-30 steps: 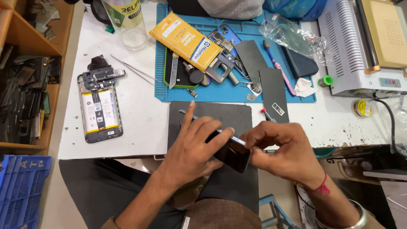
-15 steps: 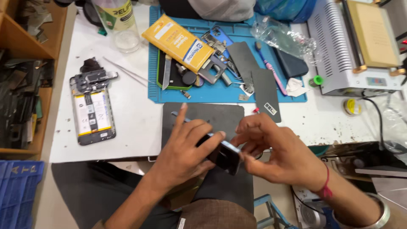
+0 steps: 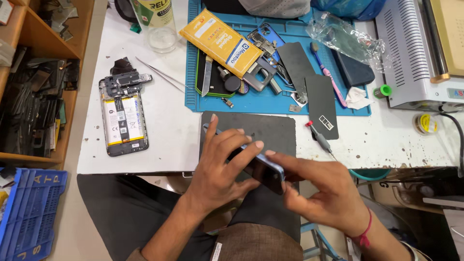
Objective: The person handles a blue smartphone, removes the SIM tray, and then uses a screwdriver to unscrew the back cover. They separate the back cover from the phone body, exposing the internal components.
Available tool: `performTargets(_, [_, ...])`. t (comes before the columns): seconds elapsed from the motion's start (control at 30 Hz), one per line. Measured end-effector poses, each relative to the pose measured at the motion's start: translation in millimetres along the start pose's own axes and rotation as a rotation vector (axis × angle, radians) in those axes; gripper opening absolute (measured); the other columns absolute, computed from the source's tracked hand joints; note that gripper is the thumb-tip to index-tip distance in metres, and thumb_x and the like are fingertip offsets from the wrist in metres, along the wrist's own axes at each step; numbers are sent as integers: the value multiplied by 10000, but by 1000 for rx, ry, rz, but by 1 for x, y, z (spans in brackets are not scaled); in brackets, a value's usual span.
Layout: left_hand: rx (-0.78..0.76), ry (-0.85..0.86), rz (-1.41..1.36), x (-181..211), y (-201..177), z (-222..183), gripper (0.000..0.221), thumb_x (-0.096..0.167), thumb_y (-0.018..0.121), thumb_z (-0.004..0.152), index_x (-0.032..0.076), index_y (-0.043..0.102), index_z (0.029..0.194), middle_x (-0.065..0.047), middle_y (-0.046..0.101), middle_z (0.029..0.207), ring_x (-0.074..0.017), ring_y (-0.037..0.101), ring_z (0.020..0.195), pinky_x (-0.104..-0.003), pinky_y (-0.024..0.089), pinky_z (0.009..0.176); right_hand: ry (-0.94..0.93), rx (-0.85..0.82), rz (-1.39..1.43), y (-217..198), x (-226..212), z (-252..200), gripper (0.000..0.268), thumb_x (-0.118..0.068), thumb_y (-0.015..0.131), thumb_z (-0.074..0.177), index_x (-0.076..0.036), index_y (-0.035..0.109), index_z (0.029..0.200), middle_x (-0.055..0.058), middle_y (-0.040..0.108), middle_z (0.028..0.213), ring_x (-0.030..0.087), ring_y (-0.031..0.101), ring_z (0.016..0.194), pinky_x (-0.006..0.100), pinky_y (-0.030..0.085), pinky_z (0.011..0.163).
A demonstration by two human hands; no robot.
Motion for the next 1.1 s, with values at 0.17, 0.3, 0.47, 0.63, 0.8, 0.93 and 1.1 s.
performTargets(0.17, [-75,-73,-24,0,0,10,946,256,969,614,196,519,1444,-62,532,1327,-304,515,1359,-658,247,1264,51,-58,140,-3,2,6,609,-59,610,799,-42,600,1408,107,815,1100,120,797,725,266,653,689])
performTargets(0.3, [-148,-101,-2,0,3,16,1037,259,968,538,240,500,1464,-95,490,1458,-358,378,1459,-658,218,1252,86,-46,164,-1,15,4,516,-67,708,838,-47,651,1350,105,810,1036,113,786,731,253,637,652])
performTargets(0.47, [49,-429,-105,1,6,-4,1251,263,933,574,161,215,1593,-231,143,1643,-404,122,1544,-548,179,1222,259,116,362,12,48,-13,485,-38,766,853,-11,676,1329,105,796,904,92,719,683,229,584,591])
performTargets(0.63, [556,-972,-912,10,29,-49,1016,106,690,798,36,112,1630,-187,138,1735,-320,156,1613,-471,185,1255,213,310,458,20,53,-38,481,24,764,852,52,661,1321,95,765,951,96,691,763,228,563,651])
performTargets(0.8, [749,-1158,-1165,6,23,-53,884,128,579,891,57,91,1625,-162,151,1687,-292,201,1559,-483,262,1210,182,442,522,26,48,-48,470,47,739,860,58,640,1320,112,751,1052,125,706,911,242,581,765])
performTargets(0.93, [661,-1240,-1368,17,29,-31,815,273,600,938,96,129,1580,-198,384,1560,-325,495,1341,-464,470,1038,60,451,266,30,23,-50,476,6,801,821,31,682,1282,120,788,1051,125,759,878,235,599,752])
performTargets(1.1, [585,-1238,-1303,11,35,1,878,227,778,790,-6,289,1480,-94,537,1122,-191,669,958,-421,650,704,-211,287,87,30,-16,-39,456,-37,788,830,21,660,1264,200,733,1249,265,761,1151,312,606,960])
Point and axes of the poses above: each hand's wrist, its own z-axis towards the middle knuckle, its own y-axis out of the palm, x = y × z, the point moved 5 cm from there along z, towards the middle knuckle
